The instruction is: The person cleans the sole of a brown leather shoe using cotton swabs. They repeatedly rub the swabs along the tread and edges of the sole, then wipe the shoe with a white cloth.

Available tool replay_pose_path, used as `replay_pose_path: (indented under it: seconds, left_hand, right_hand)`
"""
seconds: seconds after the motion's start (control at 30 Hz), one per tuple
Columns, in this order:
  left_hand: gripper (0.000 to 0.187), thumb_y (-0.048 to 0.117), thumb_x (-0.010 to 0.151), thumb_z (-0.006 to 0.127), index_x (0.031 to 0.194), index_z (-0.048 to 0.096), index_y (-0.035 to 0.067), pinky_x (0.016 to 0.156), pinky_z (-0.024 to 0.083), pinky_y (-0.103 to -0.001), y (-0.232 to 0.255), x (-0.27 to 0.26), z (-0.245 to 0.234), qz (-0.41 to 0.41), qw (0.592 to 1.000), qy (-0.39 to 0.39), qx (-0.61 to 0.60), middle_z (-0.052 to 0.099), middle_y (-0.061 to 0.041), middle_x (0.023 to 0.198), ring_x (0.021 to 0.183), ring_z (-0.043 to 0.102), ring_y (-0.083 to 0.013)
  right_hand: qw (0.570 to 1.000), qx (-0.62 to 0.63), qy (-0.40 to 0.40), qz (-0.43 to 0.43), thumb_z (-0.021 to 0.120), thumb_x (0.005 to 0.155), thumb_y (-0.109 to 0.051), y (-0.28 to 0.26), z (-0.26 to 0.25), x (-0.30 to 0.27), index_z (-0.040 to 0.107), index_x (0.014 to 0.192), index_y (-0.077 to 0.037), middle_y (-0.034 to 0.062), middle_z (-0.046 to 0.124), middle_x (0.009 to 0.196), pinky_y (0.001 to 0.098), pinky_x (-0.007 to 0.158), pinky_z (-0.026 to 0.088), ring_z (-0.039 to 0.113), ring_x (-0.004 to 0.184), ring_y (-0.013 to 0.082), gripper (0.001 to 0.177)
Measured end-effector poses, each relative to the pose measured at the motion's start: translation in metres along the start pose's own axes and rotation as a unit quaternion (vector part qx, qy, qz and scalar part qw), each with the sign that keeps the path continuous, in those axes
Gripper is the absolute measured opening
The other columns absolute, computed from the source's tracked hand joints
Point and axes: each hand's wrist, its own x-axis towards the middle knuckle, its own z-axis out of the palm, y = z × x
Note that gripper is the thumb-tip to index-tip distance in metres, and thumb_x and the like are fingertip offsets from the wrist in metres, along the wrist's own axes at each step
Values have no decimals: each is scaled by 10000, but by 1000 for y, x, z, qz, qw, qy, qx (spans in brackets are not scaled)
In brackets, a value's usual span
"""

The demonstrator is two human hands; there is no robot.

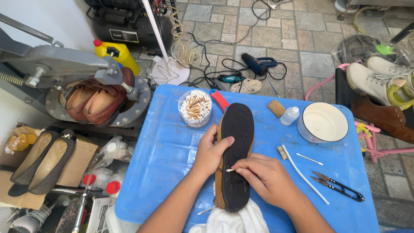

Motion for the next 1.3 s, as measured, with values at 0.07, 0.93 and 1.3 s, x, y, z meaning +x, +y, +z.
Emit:
replay_pose_path:
  seconds: [0.07, 0.93, 1.3]
  left_hand:
    - [206, 122, 880, 704, 1046, 628, 26, 731, 536, -266, -2, -4, 0, -10, 1000, 0, -20, 682, -36, 945, 843, 629, -84]
    - [344, 119, 889, 742, 1171, 565, 32, 755, 582, -295, 3, 2, -3, -62, 986, -22, -153, 728, -135, 1038, 873, 706, -139]
    - [632, 85, 900, 713, 1481, 499, -47, 933, 540, -283, -3, 1, -4, -13, 991, -73, -115, 685, -114, 1251, 1079, 666, -128]
  right_hand:
    - [1000, 1, -7, 14, 697, 888, -94, 2, 2, -5, 747, 996, -52, 93, 736, 831, 358, 640, 546, 719, 744, 266, 127]
    - [974, 5, 218, -65, 712, 904, -30, 20, -2, -14, 679, 1031, -14, 92, 725, 887, 305, 654, 524, 676, 761, 203, 132]
    - [998, 28, 37, -34, 711, 883, -60, 12, -6, -5, 736, 1009, -35, 77, 734, 866, 324, 661, 542, 699, 775, 222, 131]
